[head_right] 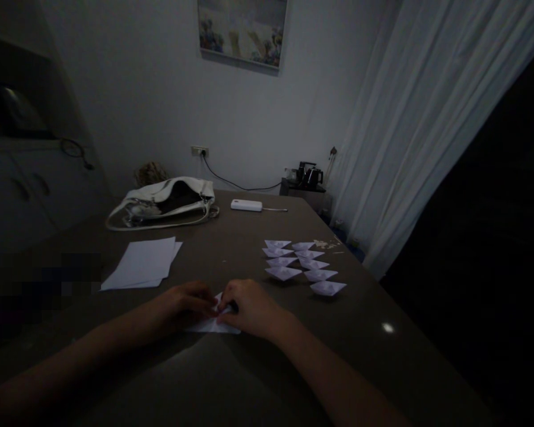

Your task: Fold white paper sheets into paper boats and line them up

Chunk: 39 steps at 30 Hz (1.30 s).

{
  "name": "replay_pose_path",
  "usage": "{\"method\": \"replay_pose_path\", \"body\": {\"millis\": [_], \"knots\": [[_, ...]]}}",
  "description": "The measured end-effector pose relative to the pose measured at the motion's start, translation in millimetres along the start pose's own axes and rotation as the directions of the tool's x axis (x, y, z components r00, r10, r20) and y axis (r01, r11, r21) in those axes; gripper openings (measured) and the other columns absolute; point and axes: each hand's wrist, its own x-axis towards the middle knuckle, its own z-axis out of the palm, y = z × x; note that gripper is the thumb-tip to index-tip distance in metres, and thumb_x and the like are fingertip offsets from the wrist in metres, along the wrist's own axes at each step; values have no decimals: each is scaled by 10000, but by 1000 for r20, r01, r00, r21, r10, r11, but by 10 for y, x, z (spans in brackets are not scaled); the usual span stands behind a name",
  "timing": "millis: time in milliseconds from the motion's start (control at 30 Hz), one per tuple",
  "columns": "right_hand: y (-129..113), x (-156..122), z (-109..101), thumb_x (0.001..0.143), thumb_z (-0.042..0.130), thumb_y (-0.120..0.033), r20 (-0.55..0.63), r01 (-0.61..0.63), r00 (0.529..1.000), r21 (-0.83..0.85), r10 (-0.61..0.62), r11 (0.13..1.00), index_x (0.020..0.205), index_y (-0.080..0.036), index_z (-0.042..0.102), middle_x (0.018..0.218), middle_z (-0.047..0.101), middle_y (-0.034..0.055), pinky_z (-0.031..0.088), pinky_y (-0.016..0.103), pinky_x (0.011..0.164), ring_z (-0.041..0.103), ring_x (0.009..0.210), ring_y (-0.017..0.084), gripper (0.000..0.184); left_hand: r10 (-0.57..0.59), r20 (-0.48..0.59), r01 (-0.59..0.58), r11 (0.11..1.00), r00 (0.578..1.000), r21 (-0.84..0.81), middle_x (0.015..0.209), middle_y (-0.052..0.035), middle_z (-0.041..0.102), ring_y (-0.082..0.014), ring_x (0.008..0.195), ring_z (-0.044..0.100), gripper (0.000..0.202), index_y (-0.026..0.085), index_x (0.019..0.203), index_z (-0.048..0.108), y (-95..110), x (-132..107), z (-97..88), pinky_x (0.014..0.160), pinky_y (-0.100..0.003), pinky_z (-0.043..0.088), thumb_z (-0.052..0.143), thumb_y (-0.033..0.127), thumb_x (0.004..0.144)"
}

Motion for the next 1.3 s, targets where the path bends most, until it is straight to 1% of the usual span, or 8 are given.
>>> {"method": "replay_pose_path", "body": {"millis": [167, 267, 367, 433, 633, 900, 1133, 1300], "knots": [[-31, 4, -30, 734, 700, -234, 7, -27, 1000, 15, 27, 1000, 892, -181, 705, 897, 643, 42, 425, 228, 699, 595, 788, 127, 166, -14, 3, 14, 1000, 1000, -5, 1037, -68, 599, -170, 922, 581, 237, 238, 1009, 668, 14, 0, -4, 771, -264, 442, 468, 174, 900], [-32, 12, -59, 786, 634, -204, 6, -31, 1000, 27, 31, 999, 890, -169, 700, 881, 656, 44, 423, 223, 696, 598, 784, 124, 129, -15, -9, 15, 1000, 1000, -14, 1007, -70, 605, -170, 903, 584, 229, 221, 994, 668, 29, 4, -6, 757, -259, 439, 462, 179, 903], [-3, 29, -68, 817, 558, -134, -50, -69, 996, -15, 69, 997, 907, -161, 690, 855, 664, 42, 417, 222, 688, 595, 768, 120, 162, -9, -24, 8, 1000, 1000, -18, 1006, -74, 608, -173, 897, 585, 240, 220, 1000, 673, 33, 6, -6, 751, -260, 438, 450, 204, 913], [27, 41, -60, 822, 546, -124, -90, -89, 992, -69, 83, 994, 917, -167, 687, 855, 663, 44, 413, 231, 699, 590, 771, 123, 176, -6, -24, 6, 1000, 1000, -21, 1025, -75, 608, -176, 906, 584, 242, 222, 997, 676, 36, 6, -9, 755, -261, 438, 450, 212, 912], [79, 42, -29, 855, 535, -194, -78, -60, 996, -145, 49, 988, 959, -194, 688, 880, 638, 50, 401, 241, 707, 566, 803, 134, 185, -20, -5, 20, 1000, 1000, -21, 1040, -65, 605, -179, 933, 577, 243, 225, 997, 674, 58, 17, -22, 781, -271, 429, 448, 198, 909], [12, 26, -73, 857, 545, -242, -40, -59, 998, -254, 51, 965, 974, -208, 686, 897, 613, 56, 379, 253, 708, 542, 862, 154, 186, 15, -24, -15, 1000, 1000, -19, 1002, -70, 607, -174, 895, 578, 217, 210, 950, 677, 5, 19, 16, 740, -258, 418, 466, 196, 899], [31, 31, -54, 858, 547, -250, -39, -73, 997, -233, 65, 970, 920, -218, 702, 882, 606, 50, 377, 255, 706, 549, 837, 151, 169, -33, -16, 32, 999, 999, -16, 1092, -58, 602, -178, 953, 579, 202, 221, 971, 674, 81, 26, -14, 785, -263, 423, 487, 206, 898], [99, 67, -31, 863, 539, -222, -60, -71, 996, -238, 59, 969, 913, -219, 695, 886, 616, 39, 373, 236, 686, 553, 835, 140, 163, 26, -17, -26, 1000, 1000, 1, 1055, -62, 646, -188, 939, 585, 226, 212, 933, 686, 103, 66, -39, 795, -281, 418, 462, 239, 915]]}}
